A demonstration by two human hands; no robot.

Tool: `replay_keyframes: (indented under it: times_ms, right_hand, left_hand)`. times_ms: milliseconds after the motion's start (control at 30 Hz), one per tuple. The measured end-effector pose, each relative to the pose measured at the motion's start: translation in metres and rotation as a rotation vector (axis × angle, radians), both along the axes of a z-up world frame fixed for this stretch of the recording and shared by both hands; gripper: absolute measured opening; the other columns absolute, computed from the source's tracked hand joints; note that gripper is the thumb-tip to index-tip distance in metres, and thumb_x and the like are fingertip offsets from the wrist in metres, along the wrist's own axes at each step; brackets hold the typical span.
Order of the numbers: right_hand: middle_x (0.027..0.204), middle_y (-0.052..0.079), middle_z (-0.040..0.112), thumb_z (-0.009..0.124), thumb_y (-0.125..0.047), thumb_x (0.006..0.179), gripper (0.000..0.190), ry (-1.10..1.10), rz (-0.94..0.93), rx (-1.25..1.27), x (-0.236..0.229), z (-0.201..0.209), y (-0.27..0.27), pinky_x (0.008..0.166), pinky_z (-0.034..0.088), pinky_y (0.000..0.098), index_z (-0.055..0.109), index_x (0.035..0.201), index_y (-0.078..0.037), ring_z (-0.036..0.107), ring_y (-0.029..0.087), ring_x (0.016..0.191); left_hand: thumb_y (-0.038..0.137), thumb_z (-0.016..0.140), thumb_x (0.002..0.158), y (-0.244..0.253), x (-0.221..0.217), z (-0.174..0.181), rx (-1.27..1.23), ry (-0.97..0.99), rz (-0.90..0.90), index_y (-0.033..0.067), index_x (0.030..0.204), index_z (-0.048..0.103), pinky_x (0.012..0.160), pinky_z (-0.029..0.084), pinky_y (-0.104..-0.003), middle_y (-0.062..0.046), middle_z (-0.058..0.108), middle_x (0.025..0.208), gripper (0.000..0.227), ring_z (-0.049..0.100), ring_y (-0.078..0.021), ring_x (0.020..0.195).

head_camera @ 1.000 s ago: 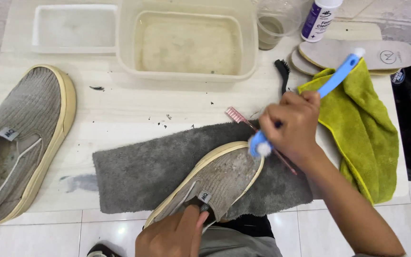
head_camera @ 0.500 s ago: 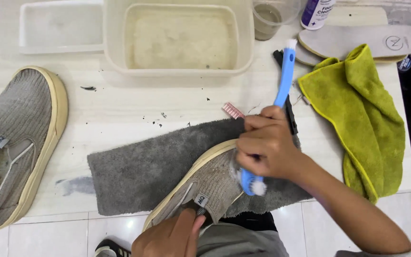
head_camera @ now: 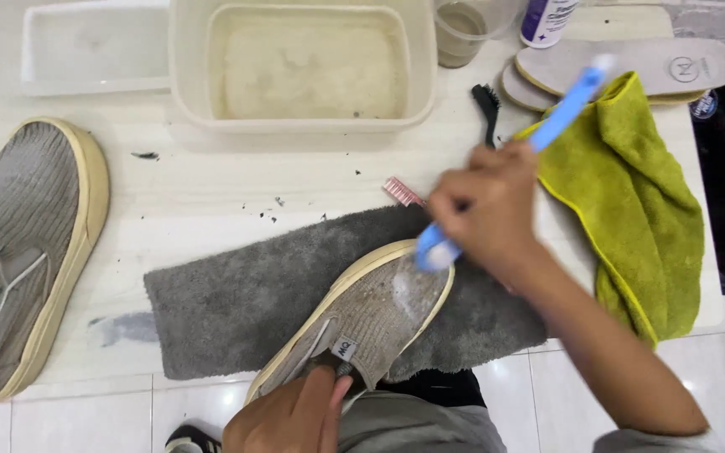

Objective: Cleaning a grey slip-on shoe using brushes, water, and a yellow cloth at a cleaning station.

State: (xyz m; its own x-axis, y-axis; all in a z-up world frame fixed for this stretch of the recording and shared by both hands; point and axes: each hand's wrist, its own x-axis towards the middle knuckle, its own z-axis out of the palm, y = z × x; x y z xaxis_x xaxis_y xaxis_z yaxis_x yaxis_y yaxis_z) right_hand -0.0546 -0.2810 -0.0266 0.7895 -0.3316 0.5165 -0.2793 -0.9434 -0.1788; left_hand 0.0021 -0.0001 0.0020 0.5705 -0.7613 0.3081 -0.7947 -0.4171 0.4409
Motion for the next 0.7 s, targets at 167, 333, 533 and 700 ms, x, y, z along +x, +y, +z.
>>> replay_keyframes:
  times_ms: [167, 333, 533, 700]
  right_hand:
    - [0.046, -0.005, 0.037, 0.057, -0.013, 0.071, 0.024, 0.064, 0.189, 0.158, 0.005, 0.0, 0.015, 0.068, 0.027, 0.0407, 0.046, 0.052, -0.024, 0.043, 0.016, 0.052]
    - [0.046, 0.004, 0.053, 0.06, -0.023, 0.073, 0.022, 0.304, -0.114, -0.006, 0.018, 0.002, 0.026, 0.071, 0.033, 0.0443, 0.061, 0.052, -0.022, 0.054, 0.025, 0.051]
    - [0.048, 0.006, 0.058, 0.056, -0.03, 0.085, 0.036, 0.425, -0.094, -0.065, 0.019, -0.001, 0.019, 0.074, 0.036, 0.0422, 0.062, 0.051, -0.019, 0.058, 0.028, 0.051]
    - [0.055, 0.01, 0.059, 0.058, -0.029, 0.078, 0.022, 0.382, -0.158, -0.208, 0.03, 0.005, 0.044, 0.074, 0.036, 0.0462, 0.068, 0.06, -0.023, 0.055, 0.029, 0.056]
  left_hand:
    - [0.032, 0.058, 0.091, 0.002, -0.001, -0.01, 0.024, -0.03, 0.031, 0.018, 0.07, 0.064, 0.033, 0.029, -0.025, 0.006, 0.042, 0.041, 0.026, 0.035, -0.0063, 0.033]
    - [0.029, 0.056, 0.093, -0.003, -0.003, 0.004, 0.041, 0.063, 0.056, 0.017, 0.055, 0.048, 0.033, 0.024, -0.026, 0.006, 0.035, 0.041, 0.041, 0.027, -0.0073, 0.033]
    - [0.029, 0.053, 0.094, -0.007, -0.001, 0.009, -0.018, 0.01, 0.071, 0.016, 0.058, 0.051, 0.034, 0.026, -0.026, 0.004, 0.036, 0.041, 0.039, 0.028, -0.0085, 0.033]
    - [0.03, 0.053, 0.095, -0.004, -0.004, 0.007, 0.028, 0.044, 0.066, 0.0177, 0.06, 0.05, 0.035, 0.025, -0.026, 0.005, 0.034, 0.043, 0.037, 0.026, -0.009, 0.035]
